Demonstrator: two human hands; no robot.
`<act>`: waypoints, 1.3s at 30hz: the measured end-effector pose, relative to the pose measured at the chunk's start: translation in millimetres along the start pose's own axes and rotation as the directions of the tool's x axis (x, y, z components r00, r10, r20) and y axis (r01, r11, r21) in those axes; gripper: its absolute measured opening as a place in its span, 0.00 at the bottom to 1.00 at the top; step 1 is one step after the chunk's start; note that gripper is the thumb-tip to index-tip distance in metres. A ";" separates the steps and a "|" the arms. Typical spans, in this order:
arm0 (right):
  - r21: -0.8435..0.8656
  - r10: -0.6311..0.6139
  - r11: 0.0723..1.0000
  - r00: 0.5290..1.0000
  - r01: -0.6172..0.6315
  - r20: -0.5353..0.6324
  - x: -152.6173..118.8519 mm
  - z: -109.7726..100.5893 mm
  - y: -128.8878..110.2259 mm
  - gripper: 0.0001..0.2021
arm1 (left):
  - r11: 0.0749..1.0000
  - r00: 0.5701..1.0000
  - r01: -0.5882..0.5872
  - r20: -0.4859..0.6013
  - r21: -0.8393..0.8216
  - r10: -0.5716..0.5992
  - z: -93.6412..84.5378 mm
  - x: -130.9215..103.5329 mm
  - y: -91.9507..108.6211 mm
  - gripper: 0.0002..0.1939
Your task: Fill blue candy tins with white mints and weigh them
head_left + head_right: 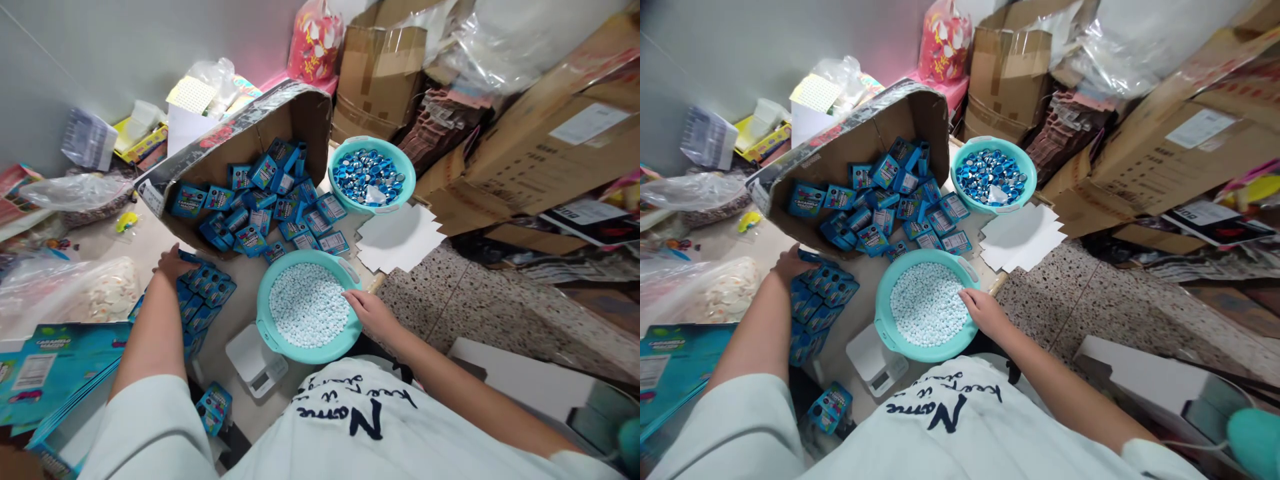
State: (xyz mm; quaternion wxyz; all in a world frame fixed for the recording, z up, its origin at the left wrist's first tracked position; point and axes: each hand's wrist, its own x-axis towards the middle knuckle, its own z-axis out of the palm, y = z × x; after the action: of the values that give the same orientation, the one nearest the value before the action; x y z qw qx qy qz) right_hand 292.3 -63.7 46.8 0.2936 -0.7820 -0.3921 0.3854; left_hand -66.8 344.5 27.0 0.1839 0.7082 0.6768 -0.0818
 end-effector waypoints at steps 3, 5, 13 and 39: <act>0.081 0.012 0.997 1.000 -0.012 -0.006 -2.0 3.4 -5.1 0.21 | 0.992 0.993 0.116 -0.027 -0.059 -0.118 -7.3 -12.4 14.3 0.51; 0.156 0.012 0.988 1.000 -0.012 -0.003 -2.6 9.4 -10.5 0.21 | 0.986 0.989 0.099 -0.097 -0.135 -0.112 -12.9 -31.5 25.1 0.47; 0.491 0.013 0.858 0.962 -0.152 0.274 7.8 73.3 -57.2 0.25 | 0.792 0.921 -0.258 -0.389 -0.553 0.029 28.7 -180.2 55.2 0.29; 0.175 -0.332 0.943 0.857 0.285 0.393 115.4 206.5 -136.5 0.15 | 0.524 0.890 0.062 -0.190 -0.850 -0.414 151.7 -435.0 -23.6 0.20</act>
State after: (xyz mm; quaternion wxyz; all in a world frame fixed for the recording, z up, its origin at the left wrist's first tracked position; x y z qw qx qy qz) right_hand 113.1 136.6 -1.8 0.3036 -0.5910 -0.5441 0.5123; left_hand -100.6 -115.3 42.7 0.3493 0.4386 0.7483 0.3544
